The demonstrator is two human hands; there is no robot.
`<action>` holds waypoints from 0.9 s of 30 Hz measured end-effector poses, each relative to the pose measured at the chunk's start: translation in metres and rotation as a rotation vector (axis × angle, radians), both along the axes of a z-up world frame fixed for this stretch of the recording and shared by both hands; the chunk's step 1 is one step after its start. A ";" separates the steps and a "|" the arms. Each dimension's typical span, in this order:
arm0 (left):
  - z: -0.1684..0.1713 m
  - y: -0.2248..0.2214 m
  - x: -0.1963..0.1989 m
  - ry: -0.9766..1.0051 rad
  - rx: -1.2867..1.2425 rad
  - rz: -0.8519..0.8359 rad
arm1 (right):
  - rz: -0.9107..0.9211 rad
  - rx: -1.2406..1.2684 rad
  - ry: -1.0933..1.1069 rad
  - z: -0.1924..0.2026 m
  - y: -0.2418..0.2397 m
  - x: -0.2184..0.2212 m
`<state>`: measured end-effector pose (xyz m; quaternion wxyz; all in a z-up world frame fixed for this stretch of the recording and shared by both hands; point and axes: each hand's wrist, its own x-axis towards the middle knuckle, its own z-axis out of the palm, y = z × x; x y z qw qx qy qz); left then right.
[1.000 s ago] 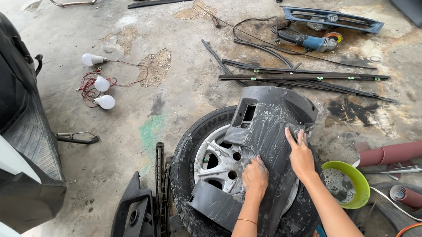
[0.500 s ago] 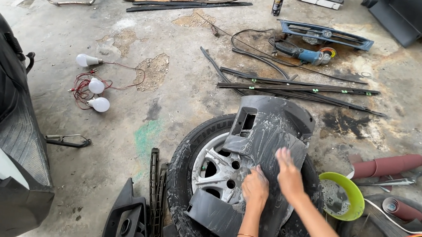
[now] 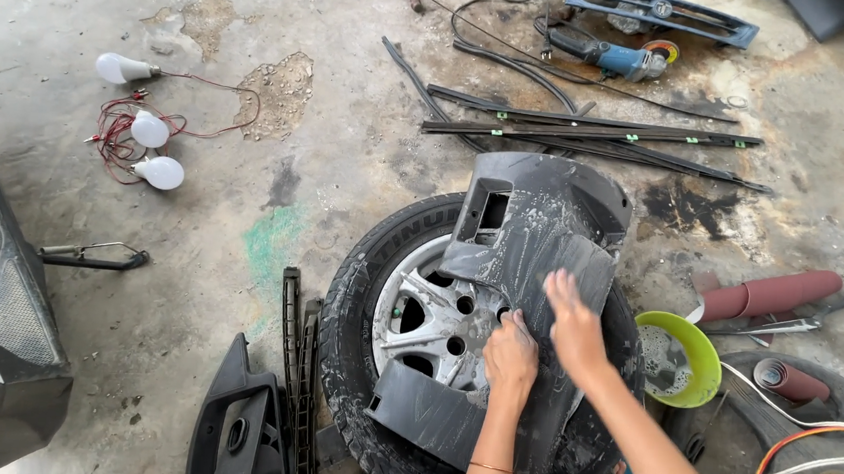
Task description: The person scrubs a black plastic car part with a soapy sponge, repeatedly dipping the sponge into a green bucket of soapy water. The part is resting on a car tire on the ground.
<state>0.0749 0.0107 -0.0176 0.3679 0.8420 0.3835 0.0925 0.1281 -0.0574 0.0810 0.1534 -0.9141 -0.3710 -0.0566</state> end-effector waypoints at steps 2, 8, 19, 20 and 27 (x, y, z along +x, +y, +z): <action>0.000 -0.002 -0.003 0.002 0.011 -0.002 | -0.067 0.001 0.005 -0.025 0.006 0.044; -0.022 -0.004 0.002 -0.009 -0.008 0.006 | -0.047 0.007 -0.010 -0.015 -0.015 -0.048; 0.008 0.002 -0.005 -0.011 0.088 0.008 | -0.003 -0.312 -0.051 -0.112 -0.001 0.180; 0.000 -0.001 -0.005 0.004 0.104 0.004 | 0.082 -0.402 0.019 -0.104 -0.005 0.182; -0.016 -0.003 -0.001 0.039 0.084 -0.028 | 0.571 -0.700 -0.102 -0.013 -0.052 0.150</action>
